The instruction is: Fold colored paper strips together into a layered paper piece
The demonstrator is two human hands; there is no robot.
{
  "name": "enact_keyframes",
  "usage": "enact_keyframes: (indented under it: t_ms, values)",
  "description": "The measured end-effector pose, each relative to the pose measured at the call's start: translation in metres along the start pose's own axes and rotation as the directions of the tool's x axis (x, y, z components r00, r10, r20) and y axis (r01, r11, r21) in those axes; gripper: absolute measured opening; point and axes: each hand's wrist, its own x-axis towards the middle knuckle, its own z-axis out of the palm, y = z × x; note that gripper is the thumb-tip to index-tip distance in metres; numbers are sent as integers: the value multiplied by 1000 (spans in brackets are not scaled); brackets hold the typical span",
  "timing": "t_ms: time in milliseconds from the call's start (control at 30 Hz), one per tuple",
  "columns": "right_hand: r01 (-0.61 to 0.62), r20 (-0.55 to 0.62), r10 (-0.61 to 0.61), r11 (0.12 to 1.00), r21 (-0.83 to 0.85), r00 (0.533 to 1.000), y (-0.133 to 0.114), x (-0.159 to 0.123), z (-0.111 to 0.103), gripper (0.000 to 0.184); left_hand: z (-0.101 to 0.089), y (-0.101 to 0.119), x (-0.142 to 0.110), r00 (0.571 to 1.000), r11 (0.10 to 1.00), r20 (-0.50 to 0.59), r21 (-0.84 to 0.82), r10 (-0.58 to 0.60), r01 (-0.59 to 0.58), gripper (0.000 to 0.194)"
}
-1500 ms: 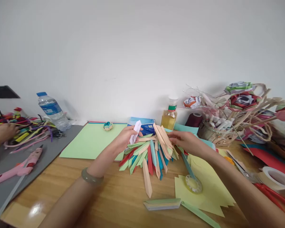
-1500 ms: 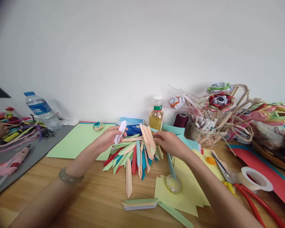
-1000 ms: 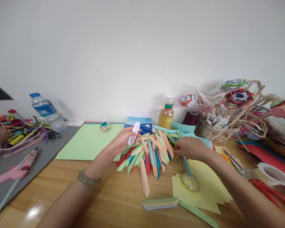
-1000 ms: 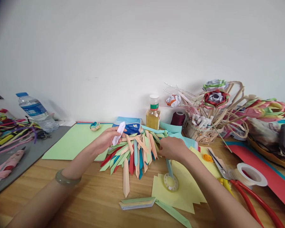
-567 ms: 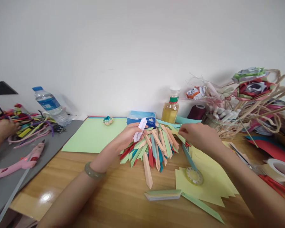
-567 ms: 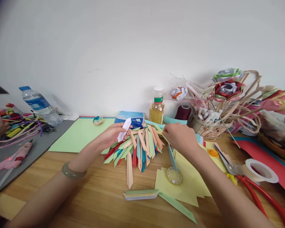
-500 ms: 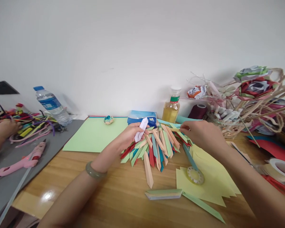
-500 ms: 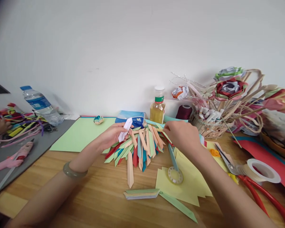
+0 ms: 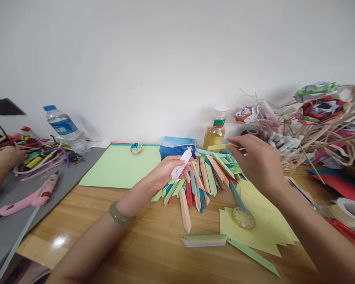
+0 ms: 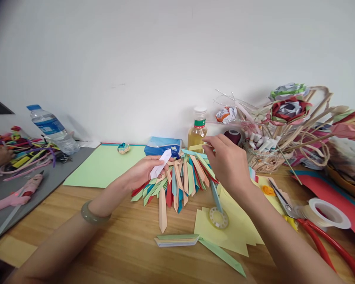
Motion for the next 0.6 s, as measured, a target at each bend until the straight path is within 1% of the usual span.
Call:
enact_keyframes:
  t_ms: [100, 167, 233, 333, 433, 533, 600]
  values:
    - [5, -104, 0, 999, 42, 995, -9, 0, -5, 15, 2, -2, 0, 999, 997, -39, -71, 8, -10, 9]
    - [2, -129, 5, 999, 53, 992, -15, 0, -7, 14, 4, -2, 0, 997, 993, -71, -111, 17, -25, 11]
    - [-5, -121, 12, 998, 60, 993, -20, -1, -7, 12, 6, -3, -1, 995, 989, -96, -138, 32, -45, 13]
    - [-38, -76, 45, 995, 89, 996, -24, -2, -6, 10, 7, -4, 0, 990, 983, -123, -161, 65, -84, 16]
    - [-108, -4, 108, 992, 61, 994, -22, -1, -4, 9, 4, -6, 2, 985, 978, -144, -170, 97, -121, 18]
    - [-165, 128, 169, 985, -38, 977, -13, 0, 1, 10, 0, -8, 4, 979, 973, -167, -177, 120, -149, 18]
    - [-164, 220, 185, 980, -113, 958, -7, -1, 5, 12, -2, -9, 6, 975, 970, -178, -179, 131, -163, 17]
